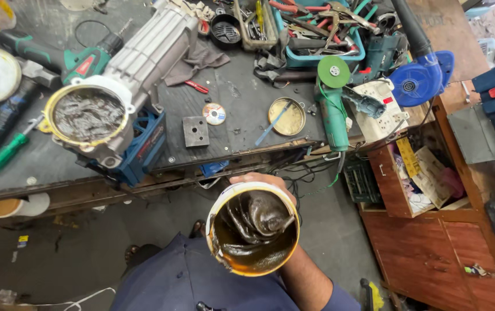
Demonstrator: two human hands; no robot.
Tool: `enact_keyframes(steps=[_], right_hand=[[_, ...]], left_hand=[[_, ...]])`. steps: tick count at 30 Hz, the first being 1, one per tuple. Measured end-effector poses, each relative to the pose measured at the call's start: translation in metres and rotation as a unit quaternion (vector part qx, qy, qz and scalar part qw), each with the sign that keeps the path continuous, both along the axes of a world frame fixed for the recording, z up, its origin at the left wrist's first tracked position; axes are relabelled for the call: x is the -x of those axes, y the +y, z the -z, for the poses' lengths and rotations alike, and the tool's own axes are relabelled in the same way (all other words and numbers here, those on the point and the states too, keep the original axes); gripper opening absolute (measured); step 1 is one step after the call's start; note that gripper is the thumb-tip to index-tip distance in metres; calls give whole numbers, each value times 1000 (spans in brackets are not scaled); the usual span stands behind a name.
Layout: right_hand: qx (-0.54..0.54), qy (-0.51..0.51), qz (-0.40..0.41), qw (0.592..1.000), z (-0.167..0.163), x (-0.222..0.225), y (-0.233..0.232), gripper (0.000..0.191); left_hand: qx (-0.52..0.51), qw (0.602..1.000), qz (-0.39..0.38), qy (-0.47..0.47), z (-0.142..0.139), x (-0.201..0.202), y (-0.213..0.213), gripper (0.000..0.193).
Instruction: The person opens a tub of dark grease, scoops grease with their fingers, and smears it by hand into the open bore of a motorcycle engine cylinder assembly on the workbench. They repeatedly scoop more grease from the tub and spread it around the bore, then wipe their hands with a cloth.
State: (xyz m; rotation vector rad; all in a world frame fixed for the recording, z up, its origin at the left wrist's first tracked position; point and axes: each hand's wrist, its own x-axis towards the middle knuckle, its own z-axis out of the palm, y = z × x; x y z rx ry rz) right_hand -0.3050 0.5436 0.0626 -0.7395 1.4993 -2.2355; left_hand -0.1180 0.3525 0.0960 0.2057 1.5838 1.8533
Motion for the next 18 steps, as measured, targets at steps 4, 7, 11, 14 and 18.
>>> enact_keyframes(steps=[4,7,11,14,18], right_hand=[[-5,291,25,956,-3,6,3,46],[71,399,52,913,2,15,-2,59],[-23,505,67,860,-4,25,11,71],[-79,556,85,823,-11,26,16,78],[-137,594,137,781,-11,24,12,85]], left_hand=[[199,971,-93,94,-41,13,8,65],[433,783,-211,394,-64,6,-10,57],[530,624,-238,523,-64,11,-7,76],[589,589,-229,505,-58,20,-1,79],[609,605,-248,449,-40,28,9,86]])
